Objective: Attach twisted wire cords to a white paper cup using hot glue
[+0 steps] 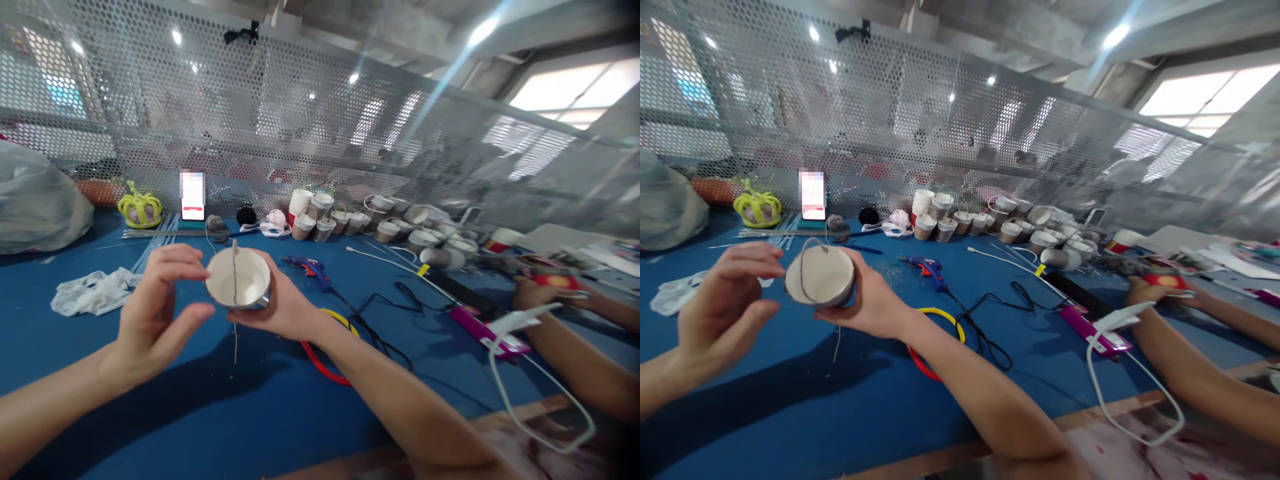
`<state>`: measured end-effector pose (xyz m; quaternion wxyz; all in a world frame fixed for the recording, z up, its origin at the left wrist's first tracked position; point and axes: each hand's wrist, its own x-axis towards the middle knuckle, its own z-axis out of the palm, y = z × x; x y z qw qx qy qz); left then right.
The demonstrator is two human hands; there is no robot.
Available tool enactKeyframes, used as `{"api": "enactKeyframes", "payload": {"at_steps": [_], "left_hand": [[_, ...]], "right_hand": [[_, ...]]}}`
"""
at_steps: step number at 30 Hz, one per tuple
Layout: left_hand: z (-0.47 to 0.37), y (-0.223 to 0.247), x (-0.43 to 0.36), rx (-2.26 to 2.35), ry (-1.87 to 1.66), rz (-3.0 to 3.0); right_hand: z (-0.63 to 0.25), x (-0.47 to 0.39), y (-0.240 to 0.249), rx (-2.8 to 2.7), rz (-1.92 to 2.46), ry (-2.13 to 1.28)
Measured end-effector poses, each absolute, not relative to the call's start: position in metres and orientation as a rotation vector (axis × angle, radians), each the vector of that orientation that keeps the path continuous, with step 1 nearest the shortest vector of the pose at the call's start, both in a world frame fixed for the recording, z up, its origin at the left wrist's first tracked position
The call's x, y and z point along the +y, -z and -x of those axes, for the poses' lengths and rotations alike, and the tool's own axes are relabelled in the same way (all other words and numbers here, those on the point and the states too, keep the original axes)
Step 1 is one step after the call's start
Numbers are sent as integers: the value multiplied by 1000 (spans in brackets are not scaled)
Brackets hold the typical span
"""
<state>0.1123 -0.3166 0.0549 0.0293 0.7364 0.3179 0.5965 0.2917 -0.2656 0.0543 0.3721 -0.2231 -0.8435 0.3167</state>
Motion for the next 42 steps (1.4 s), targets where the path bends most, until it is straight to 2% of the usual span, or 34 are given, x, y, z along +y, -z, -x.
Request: {"api": "enactKeyframes", "payload": {"at_steps": [3, 7, 14, 22, 34, 42], "left_hand": [[-110, -54, -308, 955, -1878, -1801], [-106, -44, -290, 961, -1768, -1498], [-99, -29, -270, 1124, -1504, -1434], [-116, -18, -283, 811, -1132, -1662], [-117, -20, -290, 1102, -1176, -2246], [-122, -24, -299, 1059, -1044, -2464]], "right_hand": [[-290, -265, -54, -2112, 555, -1118], [-288, -264, -54, -2034, 548, -1408], [-292, -253, -53, -2009, 535, -1539], [-295, -251, -53, -2121, 573, -1287], [-320, -254, -85, -2297, 622, -1094], [-310, -271, -87, -2416, 578, -403]]}}
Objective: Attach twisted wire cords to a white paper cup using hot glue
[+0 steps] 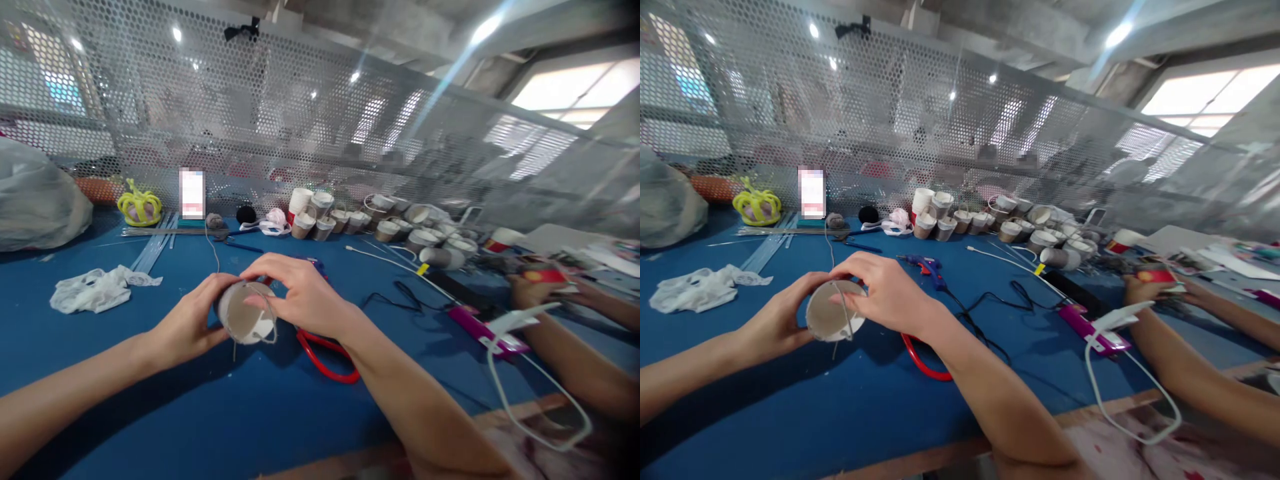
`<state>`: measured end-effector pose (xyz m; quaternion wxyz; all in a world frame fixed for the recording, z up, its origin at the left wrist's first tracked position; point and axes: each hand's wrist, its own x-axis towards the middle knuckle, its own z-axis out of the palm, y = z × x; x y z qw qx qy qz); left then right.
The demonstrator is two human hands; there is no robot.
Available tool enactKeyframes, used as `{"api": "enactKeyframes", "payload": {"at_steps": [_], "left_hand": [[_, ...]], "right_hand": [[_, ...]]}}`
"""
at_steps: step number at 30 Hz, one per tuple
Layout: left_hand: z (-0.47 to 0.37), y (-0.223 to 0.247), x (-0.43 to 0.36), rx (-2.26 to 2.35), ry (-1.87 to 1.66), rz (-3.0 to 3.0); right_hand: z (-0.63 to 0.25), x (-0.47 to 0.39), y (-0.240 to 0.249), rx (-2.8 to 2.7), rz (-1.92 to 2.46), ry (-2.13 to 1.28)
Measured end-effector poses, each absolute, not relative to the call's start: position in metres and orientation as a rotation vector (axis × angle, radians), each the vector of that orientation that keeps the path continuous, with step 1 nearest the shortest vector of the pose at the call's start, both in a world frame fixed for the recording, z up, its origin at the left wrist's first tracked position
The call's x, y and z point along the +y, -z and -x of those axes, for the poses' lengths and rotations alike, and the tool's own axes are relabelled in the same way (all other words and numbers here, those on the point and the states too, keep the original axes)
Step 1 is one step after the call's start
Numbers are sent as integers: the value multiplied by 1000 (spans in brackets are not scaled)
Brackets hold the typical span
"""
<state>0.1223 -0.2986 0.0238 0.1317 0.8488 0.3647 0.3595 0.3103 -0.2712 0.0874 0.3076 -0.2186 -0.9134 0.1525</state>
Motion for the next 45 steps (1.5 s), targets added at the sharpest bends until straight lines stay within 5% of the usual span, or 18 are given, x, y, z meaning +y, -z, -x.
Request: {"api": "enactKeyframes", "payload": {"at_steps": [11, 33, 40, 45], "left_hand": [[-122, -20, -299, 1087, -915, -2292], [-118, -6, -281, 1228, -1042, -1938], [-112, -1, -278, 1298, -1007, -2028], [-112, 2, -277, 1312, -993, -2053]], "right_hand": [[-303, -267, -74, -2409, 621, -270], [-302, -237, -94, -2104, 1058, -824], [-343, -143, -120, -2049, 1636, -111], [-368, -105, -98, -2072, 1865, 94]]}}
